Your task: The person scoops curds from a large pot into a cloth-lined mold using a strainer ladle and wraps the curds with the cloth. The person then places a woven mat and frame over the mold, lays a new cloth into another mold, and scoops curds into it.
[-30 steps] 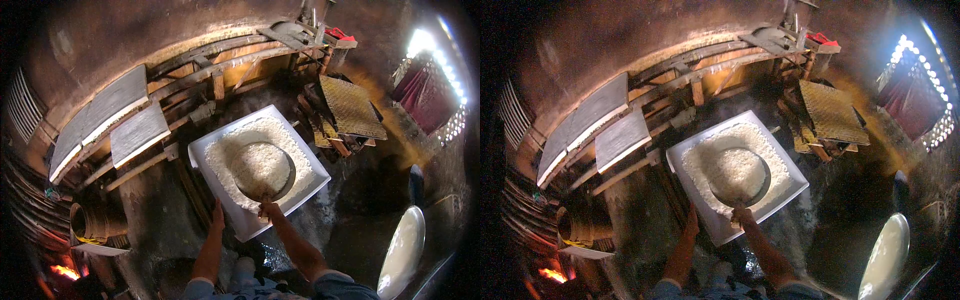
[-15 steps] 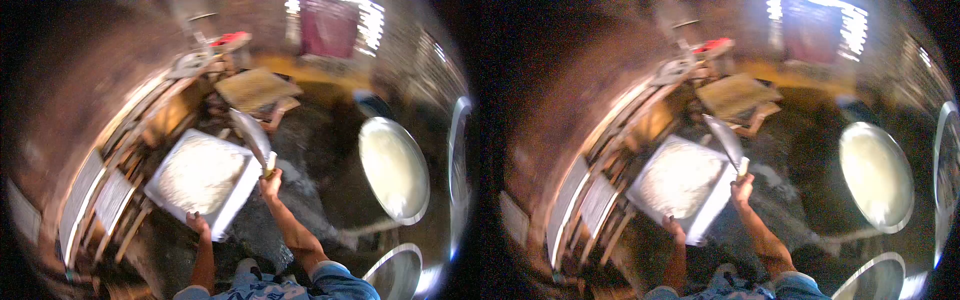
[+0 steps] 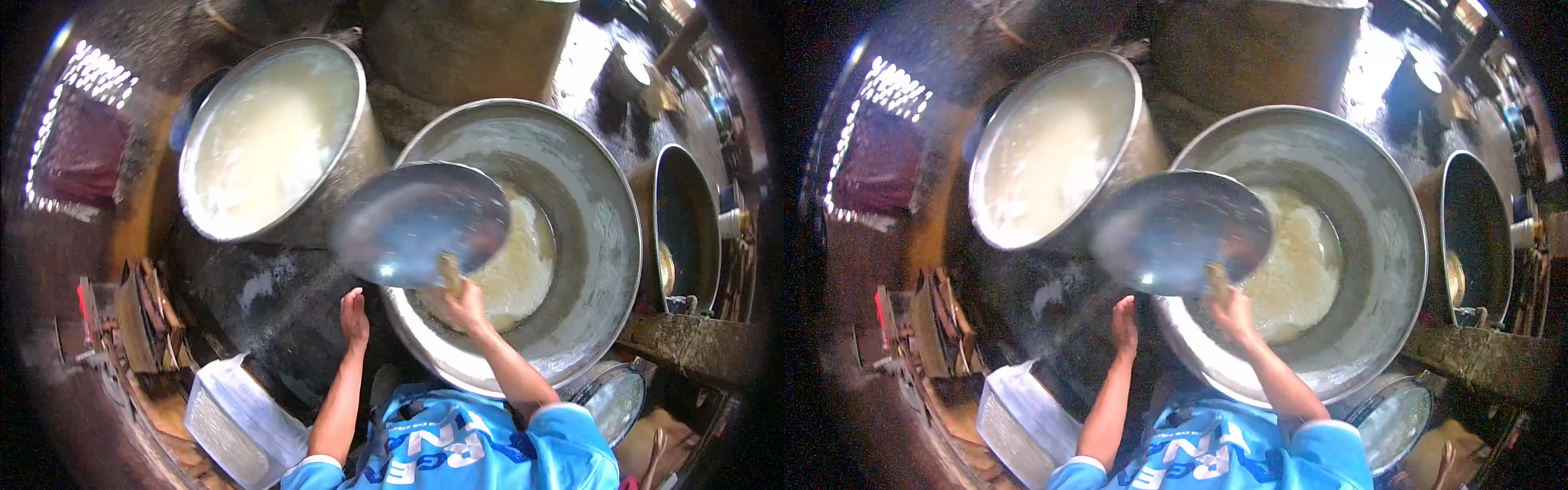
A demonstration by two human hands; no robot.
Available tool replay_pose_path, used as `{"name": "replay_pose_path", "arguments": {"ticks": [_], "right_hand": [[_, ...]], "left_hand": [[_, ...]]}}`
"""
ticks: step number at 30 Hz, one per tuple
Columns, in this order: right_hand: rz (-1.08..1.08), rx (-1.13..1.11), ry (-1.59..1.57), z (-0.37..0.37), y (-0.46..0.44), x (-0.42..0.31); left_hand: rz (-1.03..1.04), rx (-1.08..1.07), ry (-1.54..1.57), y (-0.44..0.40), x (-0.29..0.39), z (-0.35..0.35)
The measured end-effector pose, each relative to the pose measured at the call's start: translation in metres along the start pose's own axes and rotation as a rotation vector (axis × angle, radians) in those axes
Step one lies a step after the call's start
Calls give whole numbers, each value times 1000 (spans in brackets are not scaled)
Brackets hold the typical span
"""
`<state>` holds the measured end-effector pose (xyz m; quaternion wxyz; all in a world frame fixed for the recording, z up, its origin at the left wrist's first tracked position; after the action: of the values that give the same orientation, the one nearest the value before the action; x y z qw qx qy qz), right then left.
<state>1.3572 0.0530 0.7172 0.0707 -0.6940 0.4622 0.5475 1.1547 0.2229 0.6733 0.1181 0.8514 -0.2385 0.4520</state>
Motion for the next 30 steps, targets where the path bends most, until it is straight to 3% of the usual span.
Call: {"name": "replay_pose_path", "arguments": {"ticks": [2,3,4,6,8,10,12,14,15,16,21,23,25,29,30], "right_hand": [[151,240,85,-35,-33,137],[317,176,40,-55,-59,210],[466,121,-6,-71,-77,265],[520,134,136,-94,-124,356],[712,240,449,-122,-180,388],[705,198,544,-136,-215,383],[574,201,543,-123,-252,433],[464,201,600,-102,-268,467],[417,206,655,-84,-274,479],[367,209,710,-70,-278,491],[509,-190,581,10,-262,551],[153,-199,488,29,-257,561],[103,-352,449,42,-257,576],[573,-833,306,48,-265,569],[530,-894,282,43,-262,567]], "left_hand": [[-201,-45,139,-18,-7,41],[-321,-55,80,-31,-18,64],[-293,-55,10,-34,-7,67],[-408,44,154,-39,23,82],[-475,104,95,-46,53,92],[-449,151,-36,-39,39,85],[-478,203,-137,-35,27,80],[-467,303,-39,-32,18,84],[-514,192,53,-30,13,79],[-539,218,50,-29,13,81],[-655,291,-18,-20,13,72],[-715,305,-1,-14,10,65],[-726,294,28,-13,10,67],[-704,279,26,-13,8,61],[-696,284,35,-8,5,57]]}}
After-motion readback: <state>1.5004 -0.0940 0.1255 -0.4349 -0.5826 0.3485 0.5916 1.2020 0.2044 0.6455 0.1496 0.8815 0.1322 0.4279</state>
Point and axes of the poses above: each hand's wrist, its own y-axis away from the middle knuckle, its own z-axis out of the palm, x = y × z, the point moved 2 cm from there along -y, towards the middle knuckle, and after that the axes turned 6 degrees about z, right-handed, at the moved point
